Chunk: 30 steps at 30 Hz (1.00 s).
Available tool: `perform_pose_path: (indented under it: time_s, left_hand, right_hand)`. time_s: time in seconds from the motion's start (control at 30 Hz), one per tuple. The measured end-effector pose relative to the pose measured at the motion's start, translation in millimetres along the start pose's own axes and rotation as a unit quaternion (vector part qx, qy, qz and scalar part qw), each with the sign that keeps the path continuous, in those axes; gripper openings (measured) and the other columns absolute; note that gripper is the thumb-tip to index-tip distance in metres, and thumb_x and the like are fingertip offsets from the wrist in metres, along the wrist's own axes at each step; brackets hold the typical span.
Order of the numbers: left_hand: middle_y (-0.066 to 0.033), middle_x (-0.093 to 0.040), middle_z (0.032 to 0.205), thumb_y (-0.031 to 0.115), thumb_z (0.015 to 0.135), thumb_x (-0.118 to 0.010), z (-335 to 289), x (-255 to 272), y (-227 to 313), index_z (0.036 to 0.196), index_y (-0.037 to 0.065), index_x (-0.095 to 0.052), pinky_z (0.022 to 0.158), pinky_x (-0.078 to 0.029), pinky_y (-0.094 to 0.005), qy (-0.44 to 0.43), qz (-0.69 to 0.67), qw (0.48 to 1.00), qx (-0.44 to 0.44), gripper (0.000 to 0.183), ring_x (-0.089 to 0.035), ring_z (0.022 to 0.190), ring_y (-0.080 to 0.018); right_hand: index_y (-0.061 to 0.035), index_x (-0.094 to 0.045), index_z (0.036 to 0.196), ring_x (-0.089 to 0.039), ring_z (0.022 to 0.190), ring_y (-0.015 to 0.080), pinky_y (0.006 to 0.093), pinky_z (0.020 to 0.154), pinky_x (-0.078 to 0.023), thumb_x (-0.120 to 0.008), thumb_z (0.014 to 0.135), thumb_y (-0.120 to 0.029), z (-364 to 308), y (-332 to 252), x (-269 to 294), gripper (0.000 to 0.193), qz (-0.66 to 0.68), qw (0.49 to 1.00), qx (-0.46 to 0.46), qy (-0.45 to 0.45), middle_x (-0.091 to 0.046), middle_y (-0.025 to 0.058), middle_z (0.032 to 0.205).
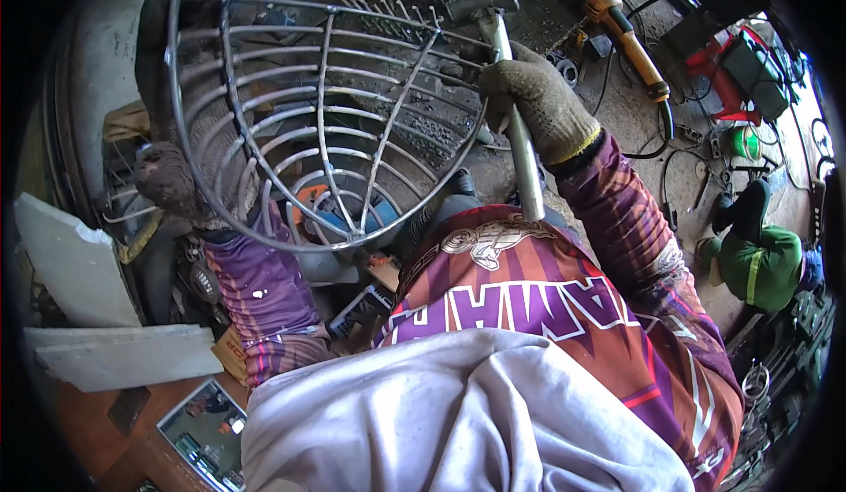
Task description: The person hammers a metal wire basket frame on a workbench. They hold the frame with one gloved hand and strike the metal ribs repeatedly with a hammer to shape it.
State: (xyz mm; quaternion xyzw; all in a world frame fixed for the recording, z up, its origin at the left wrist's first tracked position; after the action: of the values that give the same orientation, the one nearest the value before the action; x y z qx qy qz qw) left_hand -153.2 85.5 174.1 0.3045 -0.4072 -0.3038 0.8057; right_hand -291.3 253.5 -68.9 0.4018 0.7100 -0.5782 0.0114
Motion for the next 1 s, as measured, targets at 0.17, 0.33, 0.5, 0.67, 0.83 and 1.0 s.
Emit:
perform_pose_path:
  time_s: [0.17, 0.33, 0.5, 0.67, 0.83, 1.0]
  left_hand:
    - [-0.005, -0.056, 0.07, 0.021, 0.082, -0.069, 16.6, -13.4, -22.1, 0.075, 0.006, -0.059, 0.059, -0.044, -0.0429, -0.04, -0.122, 0.992, -0.007, 0.019, -0.057, 0.064, -0.023]
    - [-0.0044, -0.052, 0.067, 0.023, 0.085, -0.065, 7.3, -19.5, -53.0, 0.073, 0.005, -0.055, 0.054, -0.041, -0.0412, -0.009, -0.211, 0.977, 0.001, 0.023, -0.054, 0.059, -0.0203]
    - [-0.0124, -0.057, 0.072, 0.019, 0.085, -0.066, -36.9, 14.4, -95.4, 0.081, -0.003, -0.059, 0.057, -0.046, -0.0396, 0.191, -0.344, 0.916, 0.078, 0.024, -0.056, 0.062, -0.0252]
    - [-0.0257, -0.07, 0.099, 0.006, 0.082, -0.071, -56.1, -21.0, -101.9, 0.106, -0.012, -0.067, 0.084, -0.06, -0.0492, 0.2, -0.542, 0.768, 0.277, 0.031, -0.071, 0.093, -0.0397]
    - [-0.0303, -0.065, 0.124, 0.001, 0.084, -0.073, -60.9, -32.9, -98.4, 0.131, -0.01, -0.058, 0.102, -0.054, -0.0574, 0.08, -0.596, 0.758, 0.252, 0.05, -0.065, 0.117, -0.0433]
    - [-0.0249, -0.066, 0.123, 0.0, 0.085, -0.075, -68.5, -27.4, -110.0, 0.133, -0.005, -0.057, 0.098, -0.058, -0.0475, 0.122, -0.495, 0.81, 0.288, 0.051, -0.069, 0.11, -0.0353]
  right_hand:
    - [0.0009, -0.056, 0.111, -0.062, 0.062, 0.0145, 0.0293, 0.056, -0.056, -0.073, 0.084, -0.015, 6.6, 14.1, 17.9, 0.035, 0.009, 1.0, -0.014, 0.006, -0.061, 0.0059, 0.079]
    - [0.0009, -0.058, 0.114, -0.061, 0.066, 0.0117, 0.0274, 0.059, -0.055, -0.073, 0.088, -0.019, 6.7, 13.2, 36.1, 0.036, -0.059, 0.996, 0.02, 0.066, -0.062, 0.0041, 0.08]
    - [0.0004, -0.059, 0.124, -0.059, 0.065, 0.0096, 0.0263, 0.058, -0.052, -0.064, 0.101, -0.033, -42.6, 4.9, 63.1, 0.041, -0.119, 0.976, 0.067, 0.172, -0.063, 0.0022, 0.084]
    - [-0.0004, -0.058, 0.128, -0.056, 0.062, 0.0075, 0.0247, 0.053, -0.049, -0.058, 0.105, -0.033, -86.2, 36.7, 80.1, 0.04, -0.188, 0.964, 0.065, 0.175, -0.06, 0.0006, 0.081]
    - [-0.0016, -0.057, 0.123, -0.055, 0.062, 0.0063, 0.0241, 0.049, -0.047, -0.056, 0.106, -0.032, -108.3, 77.2, 86.4, 0.035, -0.134, 0.971, -0.028, 0.194, -0.058, 0.0001, 0.081]
    - [-0.0021, -0.056, 0.121, -0.054, 0.061, 0.0068, 0.0239, 0.048, -0.047, -0.055, 0.106, -0.031, -115.9, 90.7, 93.1, 0.033, -0.138, 0.969, -0.055, 0.198, -0.057, 0.0006, 0.081]
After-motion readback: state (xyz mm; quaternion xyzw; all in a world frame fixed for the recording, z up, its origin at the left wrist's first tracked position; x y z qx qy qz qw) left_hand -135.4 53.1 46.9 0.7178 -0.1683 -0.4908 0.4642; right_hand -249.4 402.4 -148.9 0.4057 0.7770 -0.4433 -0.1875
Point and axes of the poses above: each hand's wrist, its own z-axis towards the middle knuckle, its own x-axis out of the back of the hand, y = z × x, the point moved 10 cm from there along z, towards the middle knuckle
